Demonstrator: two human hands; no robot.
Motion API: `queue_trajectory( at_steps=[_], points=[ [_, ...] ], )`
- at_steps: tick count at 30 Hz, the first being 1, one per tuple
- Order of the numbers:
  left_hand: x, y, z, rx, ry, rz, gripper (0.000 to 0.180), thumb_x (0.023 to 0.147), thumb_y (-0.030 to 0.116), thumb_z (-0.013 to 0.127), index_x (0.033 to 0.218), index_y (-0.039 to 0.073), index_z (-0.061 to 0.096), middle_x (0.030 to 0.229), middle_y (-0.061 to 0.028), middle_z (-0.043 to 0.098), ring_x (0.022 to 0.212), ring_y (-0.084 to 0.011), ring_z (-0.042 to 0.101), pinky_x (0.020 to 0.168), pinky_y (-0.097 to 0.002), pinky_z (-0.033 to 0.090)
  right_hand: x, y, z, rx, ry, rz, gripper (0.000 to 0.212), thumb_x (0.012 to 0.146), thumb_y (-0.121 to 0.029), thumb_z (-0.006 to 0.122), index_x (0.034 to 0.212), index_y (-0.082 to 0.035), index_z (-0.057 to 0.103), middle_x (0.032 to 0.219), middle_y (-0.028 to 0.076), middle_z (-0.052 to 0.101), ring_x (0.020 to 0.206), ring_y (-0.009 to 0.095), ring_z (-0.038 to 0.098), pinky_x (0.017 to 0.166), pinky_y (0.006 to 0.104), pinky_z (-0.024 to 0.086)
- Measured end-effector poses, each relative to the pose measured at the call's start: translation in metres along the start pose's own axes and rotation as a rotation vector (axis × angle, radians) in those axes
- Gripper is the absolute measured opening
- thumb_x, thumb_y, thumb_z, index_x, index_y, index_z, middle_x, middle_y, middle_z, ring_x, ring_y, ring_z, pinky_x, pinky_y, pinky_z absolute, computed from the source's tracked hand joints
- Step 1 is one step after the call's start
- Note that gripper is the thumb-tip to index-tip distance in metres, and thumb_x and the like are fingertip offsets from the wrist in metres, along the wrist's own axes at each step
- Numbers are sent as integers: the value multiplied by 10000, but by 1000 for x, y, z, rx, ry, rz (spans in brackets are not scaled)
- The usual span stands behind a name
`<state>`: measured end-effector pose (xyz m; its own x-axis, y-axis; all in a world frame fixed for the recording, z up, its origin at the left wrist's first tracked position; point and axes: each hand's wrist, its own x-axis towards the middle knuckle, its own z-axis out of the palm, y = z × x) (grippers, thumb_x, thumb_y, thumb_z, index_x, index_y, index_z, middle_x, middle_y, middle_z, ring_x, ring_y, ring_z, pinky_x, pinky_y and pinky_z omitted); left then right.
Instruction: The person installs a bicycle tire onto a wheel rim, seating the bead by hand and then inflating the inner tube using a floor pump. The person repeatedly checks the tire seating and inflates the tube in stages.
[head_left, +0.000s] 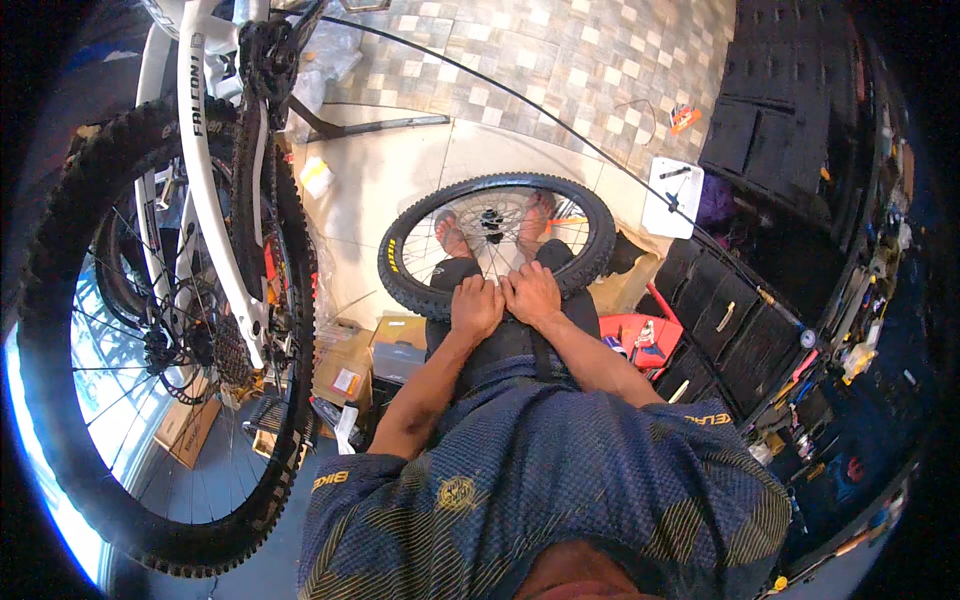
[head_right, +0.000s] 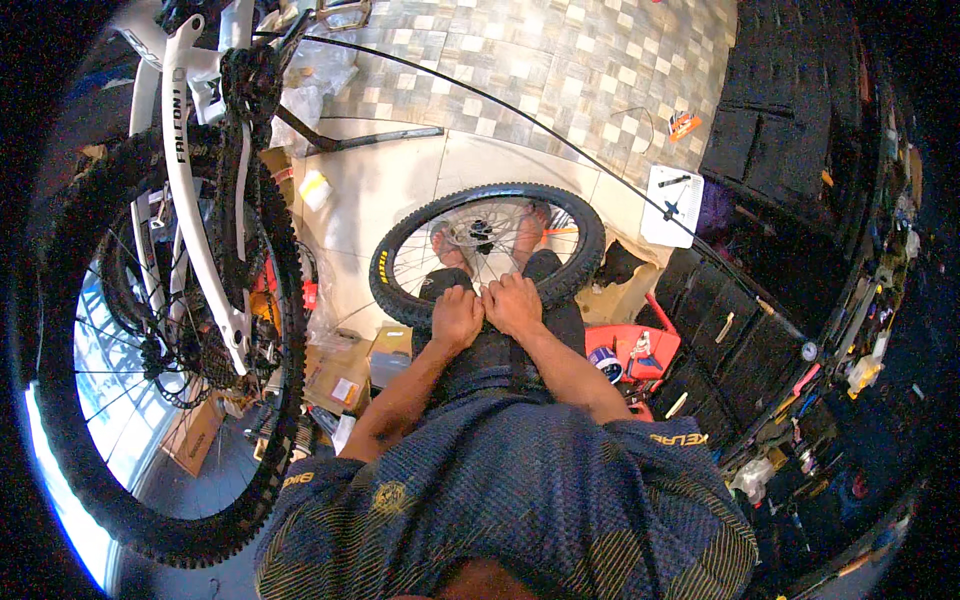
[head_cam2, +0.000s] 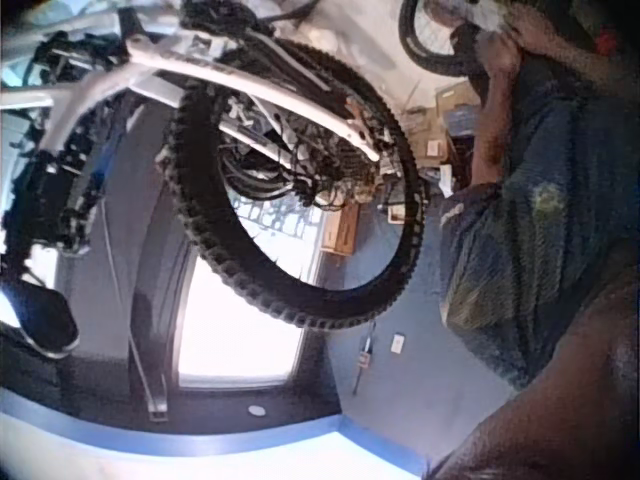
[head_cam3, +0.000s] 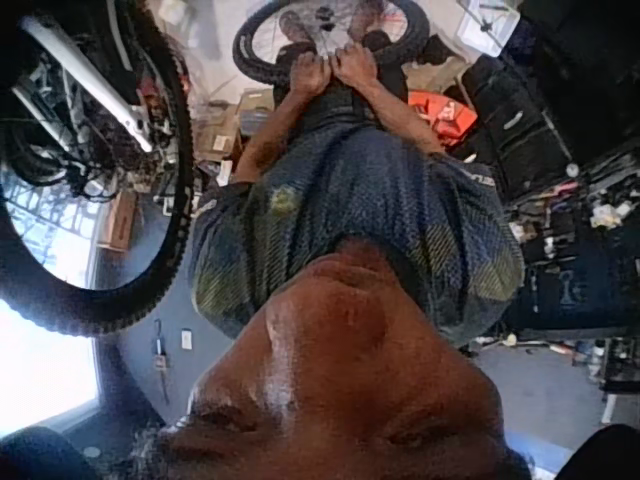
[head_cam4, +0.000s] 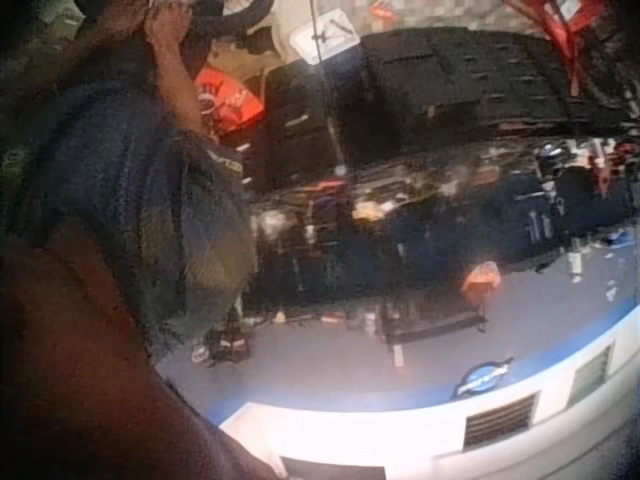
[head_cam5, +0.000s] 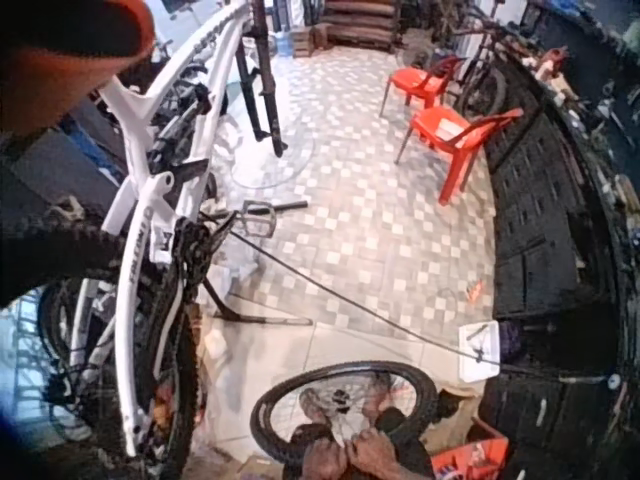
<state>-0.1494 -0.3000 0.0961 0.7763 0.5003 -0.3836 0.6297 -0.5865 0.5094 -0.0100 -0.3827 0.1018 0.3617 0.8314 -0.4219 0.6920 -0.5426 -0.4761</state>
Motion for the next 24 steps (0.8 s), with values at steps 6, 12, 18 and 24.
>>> queue_trajectory(
  at_steps=[6, 12, 18, 24],
  points=[
    [19, -4, -4, 10, -69, -150, 307, 943, 313, 526, 866, 53, 669, 931, -129, 610, 963, -317, 607, 822, -481, 496, 17, -8, -1, -28, -56, 54, 322, 942, -345, 577, 840, -76, 723, 869, 132, 653, 907, 308, 603, 787, 450, 447],
    [37, -12, -11, -56, -8, -190, 323, 930, 279, 521, 757, 51, 672, 856, -133, 631, 914, -320, 620, 791, -480, 509, 39, -12, -5, -13, -101, 67, 322, 924, -332, 585, 792, -66, 710, 841, 125, 657, 894, 303, 615, 778, 454, 443],
    [44, -18, -20, -60, -59, -210, 344, 936, 281, 507, 754, 44, 678, 910, -142, 660, 899, -331, 629, 799, -467, 517, 48, -15, 0, -23, -112, 61, 327, 923, -330, 569, 815, -58, 715, 851, 128, 666, 895, 308, 624, 793, 463, 462],
    [22, -25, -7, -113, 13, -167, 295, 920, 302, 541, 803, 60, 663, 853, -160, 606, 873, -360, 623, 754, -502, 514, 31, -22, 7, -8, -111, 57, 335, 925, -336, 568, 829, -55, 722, 861, 140, 670, 901, 331, 626, 785, 474, 471]
  ],
)
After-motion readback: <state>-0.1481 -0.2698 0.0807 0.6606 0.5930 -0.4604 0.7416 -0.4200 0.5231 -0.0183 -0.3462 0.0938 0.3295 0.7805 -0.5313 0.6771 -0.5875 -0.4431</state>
